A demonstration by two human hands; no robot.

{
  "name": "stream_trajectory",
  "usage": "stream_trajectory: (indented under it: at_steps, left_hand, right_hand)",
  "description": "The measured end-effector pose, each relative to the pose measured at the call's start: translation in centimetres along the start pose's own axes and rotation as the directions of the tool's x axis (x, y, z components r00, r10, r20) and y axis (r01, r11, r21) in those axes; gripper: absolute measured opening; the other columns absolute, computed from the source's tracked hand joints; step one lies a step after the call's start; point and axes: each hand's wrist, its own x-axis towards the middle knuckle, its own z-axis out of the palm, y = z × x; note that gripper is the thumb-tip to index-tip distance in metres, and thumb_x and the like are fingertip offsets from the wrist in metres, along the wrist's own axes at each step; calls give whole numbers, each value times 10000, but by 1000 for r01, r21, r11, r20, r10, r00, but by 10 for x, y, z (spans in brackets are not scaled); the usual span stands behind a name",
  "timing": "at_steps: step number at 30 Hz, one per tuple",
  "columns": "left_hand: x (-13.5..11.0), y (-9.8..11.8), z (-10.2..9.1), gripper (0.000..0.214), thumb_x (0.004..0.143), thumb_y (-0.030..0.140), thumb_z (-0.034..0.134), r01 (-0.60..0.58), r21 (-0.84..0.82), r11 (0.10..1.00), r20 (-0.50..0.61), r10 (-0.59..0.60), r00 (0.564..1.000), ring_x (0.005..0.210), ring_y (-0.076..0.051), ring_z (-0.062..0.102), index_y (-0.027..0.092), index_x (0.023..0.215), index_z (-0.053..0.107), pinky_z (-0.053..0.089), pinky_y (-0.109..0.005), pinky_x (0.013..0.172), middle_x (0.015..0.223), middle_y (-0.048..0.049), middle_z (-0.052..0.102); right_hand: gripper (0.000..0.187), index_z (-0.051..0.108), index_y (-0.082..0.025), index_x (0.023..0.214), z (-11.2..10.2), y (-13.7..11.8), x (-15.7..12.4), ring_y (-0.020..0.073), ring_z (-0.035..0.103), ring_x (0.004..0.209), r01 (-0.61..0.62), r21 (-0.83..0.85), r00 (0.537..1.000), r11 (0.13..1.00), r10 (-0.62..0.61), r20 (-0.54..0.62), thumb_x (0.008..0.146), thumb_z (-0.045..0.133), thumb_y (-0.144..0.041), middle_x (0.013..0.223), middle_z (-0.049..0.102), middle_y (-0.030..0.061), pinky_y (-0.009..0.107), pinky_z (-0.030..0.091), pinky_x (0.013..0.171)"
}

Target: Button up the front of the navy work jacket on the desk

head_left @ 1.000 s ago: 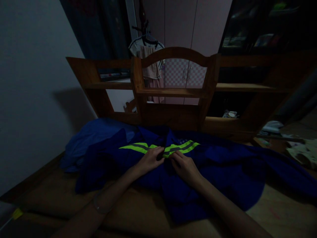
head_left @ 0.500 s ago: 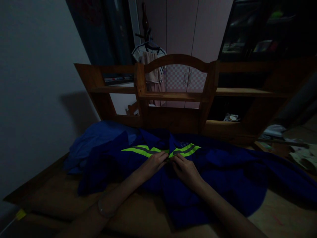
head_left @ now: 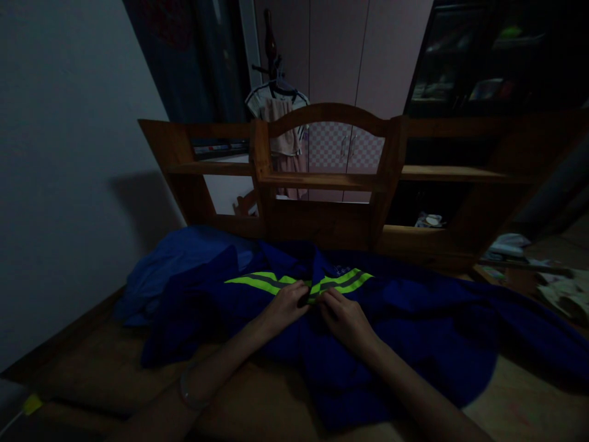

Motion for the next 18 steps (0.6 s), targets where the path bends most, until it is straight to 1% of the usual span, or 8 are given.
stream_trajectory:
  at_steps: [3, 8, 12, 18]
  left_hand:
    - [0, 2, 2, 84, 791, 198, 606, 36, 40, 999, -31, -35, 999, 779, -147, 550, 169, 790, 527, 379, -239, 644, 849, -15, 554]
    - [-1, 7, -1, 147, 764, 277, 648, 36, 194, 980, -50, -27, 998, 809, -181, 561, 186, 813, 545, 376, -287, 709, 869, -15, 595]
    - [0, 9, -2, 135, 772, 275, 627, 40, 165, 986, -52, -32, 998, 834, -183, 575, 192, 835, 541, 391, -276, 704, 864, -14, 607]
    - [-1, 11, 4, 159, 773, 301, 593, 132, 164, 978, -122, -113, 986, 837, -198, 590, 185, 859, 526, 420, -275, 687, 909, -40, 612]
  right_hand:
    - [162, 537, -218, 1023, -1, -1, 0, 141, 579, 828, 2, -1, 1000, 1000, -2, 3, 925, 429, -150, 990, 561, 32, 230, 439, 704]
    - [158, 541, -216, 1014, -2, -2, 0, 145, 587, 828, 2, -9, 1000, 1000, -2, 0, 924, 428, -151, 983, 569, 35, 233, 445, 699]
    - [155, 550, -208, 1000, -1, -1, 0, 146, 589, 813, 11, -9, 1000, 1000, -11, -9, 929, 421, -160, 964, 573, 43, 236, 452, 694]
    - [173, 562, -212, 1010, -2, -2, 1, 141, 589, 820, 13, 13, 1000, 1000, -12, -9, 930, 419, -156, 968, 579, 43, 233, 457, 713]
